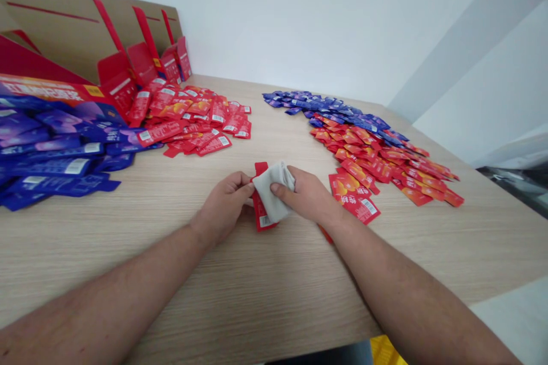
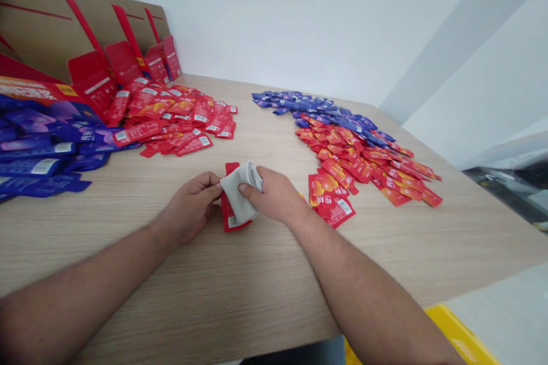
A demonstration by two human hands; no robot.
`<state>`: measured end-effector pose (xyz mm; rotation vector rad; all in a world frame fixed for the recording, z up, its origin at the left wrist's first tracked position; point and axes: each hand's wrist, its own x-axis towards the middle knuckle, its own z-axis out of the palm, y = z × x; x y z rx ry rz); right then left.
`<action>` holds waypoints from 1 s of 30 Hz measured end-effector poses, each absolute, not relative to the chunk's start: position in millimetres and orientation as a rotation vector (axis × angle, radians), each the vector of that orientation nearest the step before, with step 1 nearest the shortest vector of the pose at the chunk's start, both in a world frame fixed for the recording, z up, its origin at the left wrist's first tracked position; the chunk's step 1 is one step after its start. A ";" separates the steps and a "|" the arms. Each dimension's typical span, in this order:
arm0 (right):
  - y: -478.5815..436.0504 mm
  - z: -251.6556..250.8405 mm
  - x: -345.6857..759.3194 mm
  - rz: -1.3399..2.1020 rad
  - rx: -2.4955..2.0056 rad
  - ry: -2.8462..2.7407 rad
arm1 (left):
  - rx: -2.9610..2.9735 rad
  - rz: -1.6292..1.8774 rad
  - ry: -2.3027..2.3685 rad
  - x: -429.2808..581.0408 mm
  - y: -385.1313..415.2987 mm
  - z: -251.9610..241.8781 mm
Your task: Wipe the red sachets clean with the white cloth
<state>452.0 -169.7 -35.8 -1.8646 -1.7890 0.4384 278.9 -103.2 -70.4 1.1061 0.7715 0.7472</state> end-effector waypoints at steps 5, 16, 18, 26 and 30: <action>-170.3 -35.9 451.2 0.437 -1.828 -1.887 | 1.096 0.743 0.739 279.6 -104.4 -68.4; -169.4 -36.6 453.3 0.432 -1.875 -1.791 | 1.082 0.753 0.757 279.6 -103.0 -70.8; -169.9 -35.9 452.8 0.425 -1.864 -1.826 | 1.105 0.754 0.750 279.3 -102.5 -71.8; -166.9 -36.1 460.0 0.311 -1.984 -1.685 | 1.150 0.744 0.733 279.6 -103.0 -71.8; -169.3 -34.2 457.5 0.312 -1.940 -1.713 | 1.240 0.722 0.722 279.1 -102.9 -74.7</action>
